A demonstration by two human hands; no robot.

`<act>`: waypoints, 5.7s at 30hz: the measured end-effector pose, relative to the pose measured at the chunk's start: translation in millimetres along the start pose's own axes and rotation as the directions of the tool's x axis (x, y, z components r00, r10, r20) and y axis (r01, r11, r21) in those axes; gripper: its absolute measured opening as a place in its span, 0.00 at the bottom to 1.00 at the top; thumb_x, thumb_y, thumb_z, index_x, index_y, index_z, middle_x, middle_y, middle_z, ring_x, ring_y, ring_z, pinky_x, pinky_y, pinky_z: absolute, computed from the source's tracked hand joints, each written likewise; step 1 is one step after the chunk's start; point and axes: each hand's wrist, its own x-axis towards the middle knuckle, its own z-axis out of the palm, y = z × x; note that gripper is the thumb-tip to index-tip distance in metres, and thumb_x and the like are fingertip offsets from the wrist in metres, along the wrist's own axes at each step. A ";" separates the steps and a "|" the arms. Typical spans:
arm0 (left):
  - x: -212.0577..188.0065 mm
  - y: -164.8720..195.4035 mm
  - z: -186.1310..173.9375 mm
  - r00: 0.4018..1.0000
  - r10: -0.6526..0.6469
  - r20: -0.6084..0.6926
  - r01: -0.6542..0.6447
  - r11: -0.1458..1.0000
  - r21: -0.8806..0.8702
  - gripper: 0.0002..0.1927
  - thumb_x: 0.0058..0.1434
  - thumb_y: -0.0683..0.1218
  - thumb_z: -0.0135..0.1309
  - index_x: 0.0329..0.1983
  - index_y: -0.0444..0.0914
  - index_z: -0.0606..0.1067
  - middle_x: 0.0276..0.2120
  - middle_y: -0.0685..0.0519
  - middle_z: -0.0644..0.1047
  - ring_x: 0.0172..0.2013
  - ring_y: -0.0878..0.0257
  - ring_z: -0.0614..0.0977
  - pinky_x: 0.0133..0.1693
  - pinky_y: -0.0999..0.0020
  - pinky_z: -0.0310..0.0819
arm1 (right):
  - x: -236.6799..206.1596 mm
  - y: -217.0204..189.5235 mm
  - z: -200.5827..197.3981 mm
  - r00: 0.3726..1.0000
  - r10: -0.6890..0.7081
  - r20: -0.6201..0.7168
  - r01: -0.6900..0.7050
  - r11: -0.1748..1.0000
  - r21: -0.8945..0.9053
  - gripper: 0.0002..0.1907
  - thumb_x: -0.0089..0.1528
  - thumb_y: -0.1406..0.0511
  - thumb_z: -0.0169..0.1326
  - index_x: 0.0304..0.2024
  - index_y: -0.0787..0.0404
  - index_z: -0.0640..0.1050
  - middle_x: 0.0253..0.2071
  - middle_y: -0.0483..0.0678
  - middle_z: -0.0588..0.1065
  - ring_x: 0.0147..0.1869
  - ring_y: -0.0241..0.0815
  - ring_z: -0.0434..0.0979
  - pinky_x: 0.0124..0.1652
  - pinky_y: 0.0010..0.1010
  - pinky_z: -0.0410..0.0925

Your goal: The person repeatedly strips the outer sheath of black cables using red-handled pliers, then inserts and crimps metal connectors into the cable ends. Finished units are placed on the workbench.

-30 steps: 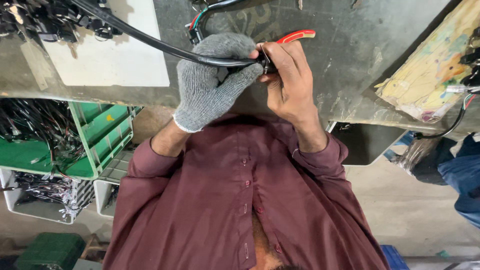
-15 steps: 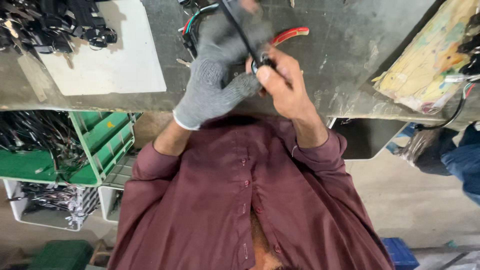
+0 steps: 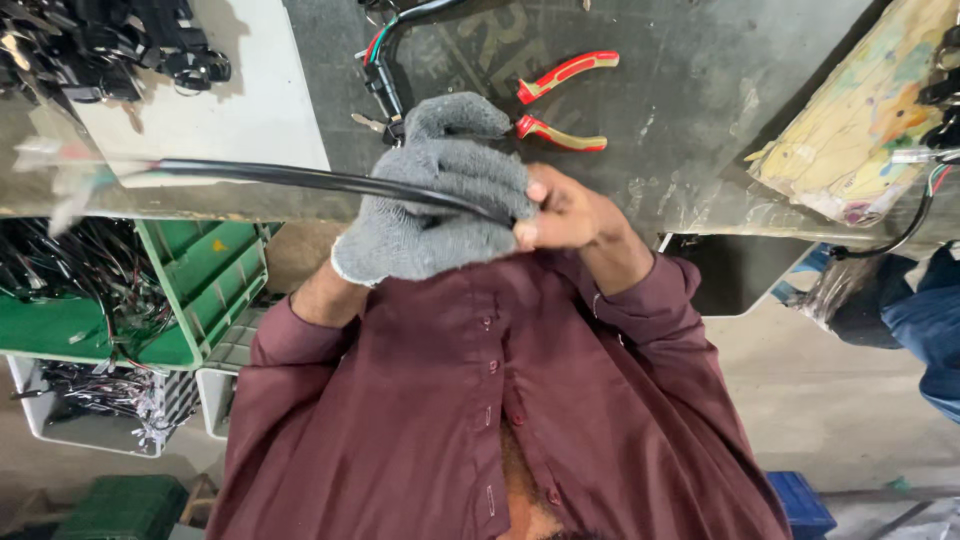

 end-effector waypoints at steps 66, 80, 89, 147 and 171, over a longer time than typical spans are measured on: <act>-35.1 2.0 41.6 0.955 -0.193 -0.226 0.295 0.517 0.803 0.32 0.68 0.45 0.59 0.74 0.39 0.66 0.60 0.46 0.74 0.54 0.48 0.77 0.52 0.54 0.73 | 41.1 -72.3 51.4 0.832 -0.445 -0.332 -0.389 -0.042 -0.920 0.17 0.59 0.64 0.67 0.41 0.59 0.71 0.36 0.47 0.75 0.42 0.51 0.77 0.37 0.42 0.67; -7.1 26.5 3.6 0.977 -0.207 -0.057 0.214 0.937 0.274 0.30 0.74 0.43 0.59 0.74 0.35 0.61 0.57 0.45 0.76 0.50 0.54 0.81 0.53 0.65 0.77 | 60.9 -61.9 45.3 0.793 -0.541 -0.279 -0.288 0.070 -0.955 0.17 0.59 0.64 0.69 0.37 0.60 0.72 0.36 0.50 0.74 0.41 0.55 0.76 0.39 0.43 0.68; -5.8 24.9 -16.1 0.895 -0.402 0.192 0.420 0.905 -0.064 0.29 0.73 0.47 0.56 0.75 0.39 0.63 0.42 0.49 0.81 0.43 0.61 0.84 0.49 0.69 0.79 | 70.0 -55.1 16.9 0.917 -0.395 -0.065 0.063 0.302 -0.951 0.18 0.51 0.64 0.66 0.37 0.62 0.71 0.36 0.50 0.72 0.44 0.54 0.75 0.49 0.46 0.68; -17.3 -9.3 25.5 0.861 -0.437 -0.261 0.162 0.721 -0.674 0.29 0.75 0.62 0.46 0.62 0.34 0.67 0.51 0.48 0.74 0.48 0.60 0.78 0.50 0.64 0.76 | 65.5 -75.9 99.0 0.831 -0.541 -0.130 -0.094 0.095 -0.991 0.11 0.54 0.74 0.58 0.27 0.65 0.67 0.22 0.54 0.66 0.23 0.58 0.67 0.27 0.48 0.59; 2.1 29.4 27.5 0.922 -0.288 -0.259 -0.103 0.464 -0.880 0.07 0.72 0.43 0.52 0.47 0.34 0.76 0.41 0.49 0.78 0.46 0.57 0.80 0.53 0.60 0.78 | 59.9 -145.9 113.8 0.756 -0.653 -0.049 -0.041 0.028 -0.999 0.19 0.72 0.54 0.47 0.48 0.65 0.76 0.42 0.55 0.77 0.48 0.55 0.78 0.48 0.44 0.70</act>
